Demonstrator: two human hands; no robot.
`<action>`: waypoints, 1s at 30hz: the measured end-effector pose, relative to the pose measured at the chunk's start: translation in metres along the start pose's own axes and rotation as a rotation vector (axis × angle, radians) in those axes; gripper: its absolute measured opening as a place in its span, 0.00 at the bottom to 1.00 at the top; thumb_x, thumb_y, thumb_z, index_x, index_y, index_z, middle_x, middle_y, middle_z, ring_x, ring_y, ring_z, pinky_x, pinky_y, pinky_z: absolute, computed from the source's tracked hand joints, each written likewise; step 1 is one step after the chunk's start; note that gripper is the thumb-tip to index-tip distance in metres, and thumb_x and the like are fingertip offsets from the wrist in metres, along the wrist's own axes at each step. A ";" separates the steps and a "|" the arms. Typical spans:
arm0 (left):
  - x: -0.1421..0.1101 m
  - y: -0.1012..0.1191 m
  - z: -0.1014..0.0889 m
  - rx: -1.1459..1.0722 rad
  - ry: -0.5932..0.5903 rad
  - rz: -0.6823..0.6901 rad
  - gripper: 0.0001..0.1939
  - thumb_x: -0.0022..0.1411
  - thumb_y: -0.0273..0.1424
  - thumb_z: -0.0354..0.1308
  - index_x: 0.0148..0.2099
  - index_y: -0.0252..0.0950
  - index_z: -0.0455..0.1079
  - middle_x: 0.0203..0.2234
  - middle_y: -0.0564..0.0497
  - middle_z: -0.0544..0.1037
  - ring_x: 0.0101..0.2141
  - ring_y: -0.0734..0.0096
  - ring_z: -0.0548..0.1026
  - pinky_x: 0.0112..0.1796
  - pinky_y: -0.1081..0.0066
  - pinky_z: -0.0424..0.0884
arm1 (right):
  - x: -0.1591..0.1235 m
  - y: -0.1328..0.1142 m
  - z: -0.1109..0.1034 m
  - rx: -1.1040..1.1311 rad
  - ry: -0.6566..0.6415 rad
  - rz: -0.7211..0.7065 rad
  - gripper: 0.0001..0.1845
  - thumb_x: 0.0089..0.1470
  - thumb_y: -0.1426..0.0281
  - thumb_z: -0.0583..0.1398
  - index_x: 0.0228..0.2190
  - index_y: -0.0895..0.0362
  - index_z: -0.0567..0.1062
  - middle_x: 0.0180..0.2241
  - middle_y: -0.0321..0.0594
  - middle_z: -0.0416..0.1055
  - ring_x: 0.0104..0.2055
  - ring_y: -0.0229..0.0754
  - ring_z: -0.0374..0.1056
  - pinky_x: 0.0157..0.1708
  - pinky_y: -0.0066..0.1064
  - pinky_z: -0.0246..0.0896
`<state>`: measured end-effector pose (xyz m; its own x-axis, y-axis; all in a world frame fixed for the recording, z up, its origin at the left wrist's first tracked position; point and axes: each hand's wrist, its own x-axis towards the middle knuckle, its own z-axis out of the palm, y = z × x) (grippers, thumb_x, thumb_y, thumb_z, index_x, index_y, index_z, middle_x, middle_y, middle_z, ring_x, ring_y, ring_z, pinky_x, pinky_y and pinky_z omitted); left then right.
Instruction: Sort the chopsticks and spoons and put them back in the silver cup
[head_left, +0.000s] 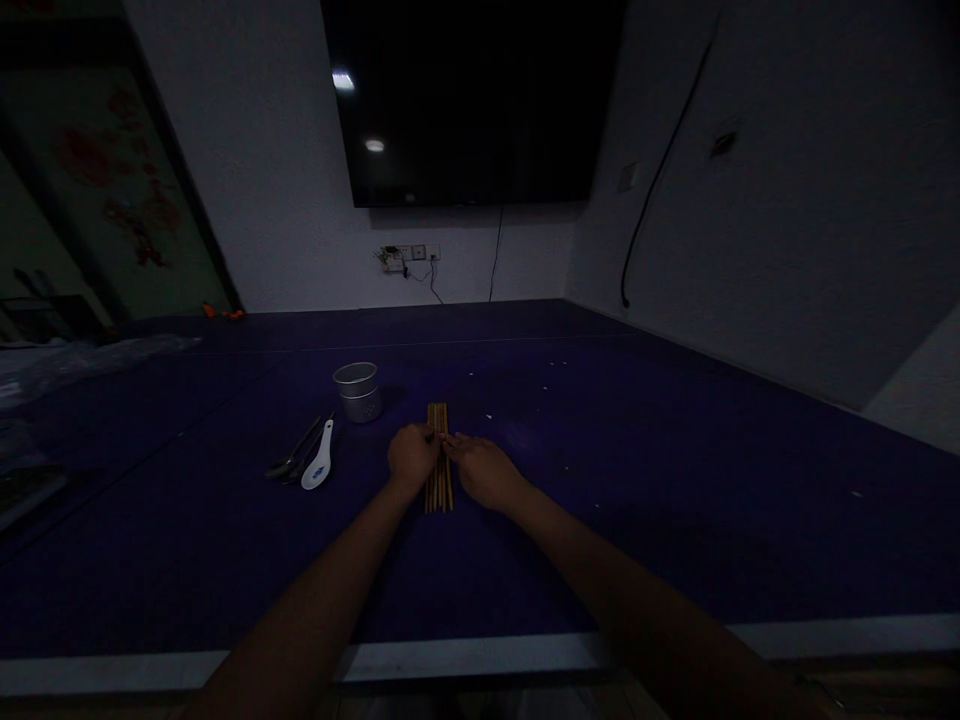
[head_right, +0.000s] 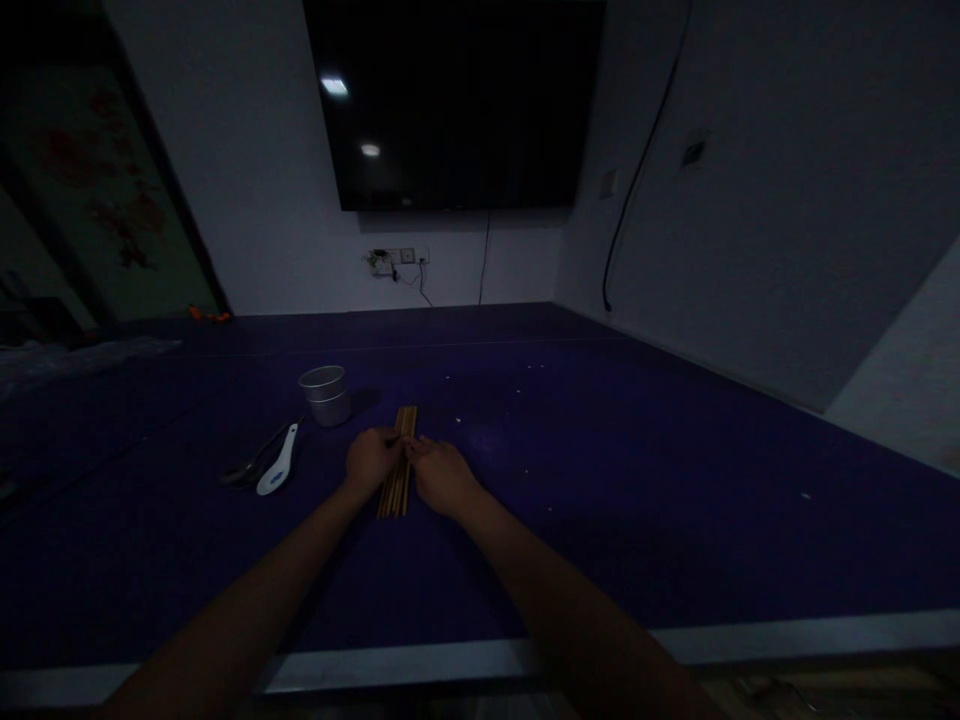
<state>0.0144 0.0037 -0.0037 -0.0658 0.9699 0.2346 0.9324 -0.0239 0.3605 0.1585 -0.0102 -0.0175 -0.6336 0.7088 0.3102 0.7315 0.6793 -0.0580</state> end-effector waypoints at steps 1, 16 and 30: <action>0.000 0.000 0.000 -0.003 -0.001 0.001 0.14 0.64 0.36 0.52 0.43 0.41 0.78 0.40 0.48 0.82 0.41 0.67 0.78 0.35 0.75 0.67 | 0.000 0.000 0.001 0.001 0.005 0.000 0.30 0.53 0.82 0.49 0.58 0.64 0.65 0.57 0.52 0.66 0.59 0.47 0.63 0.58 0.42 0.59; 0.000 -0.002 -0.003 -0.039 -0.017 0.004 0.14 0.63 0.35 0.52 0.44 0.41 0.78 0.40 0.48 0.82 0.41 0.66 0.78 0.36 0.75 0.67 | 0.001 0.006 0.005 0.043 0.019 -0.016 0.31 0.52 0.81 0.50 0.59 0.64 0.65 0.59 0.53 0.64 0.60 0.48 0.62 0.58 0.41 0.59; 0.001 -0.004 -0.003 -0.100 -0.034 0.005 0.13 0.63 0.33 0.53 0.43 0.40 0.78 0.41 0.49 0.82 0.41 0.69 0.78 0.36 0.76 0.67 | 0.000 -0.001 -0.006 0.055 0.020 0.011 0.27 0.56 0.80 0.49 0.56 0.63 0.68 0.55 0.53 0.69 0.57 0.47 0.65 0.56 0.39 0.59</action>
<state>0.0096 0.0036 -0.0019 -0.0475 0.9773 0.2064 0.8923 -0.0513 0.4484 0.1587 -0.0121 -0.0116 -0.6201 0.7128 0.3277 0.7231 0.6813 -0.1135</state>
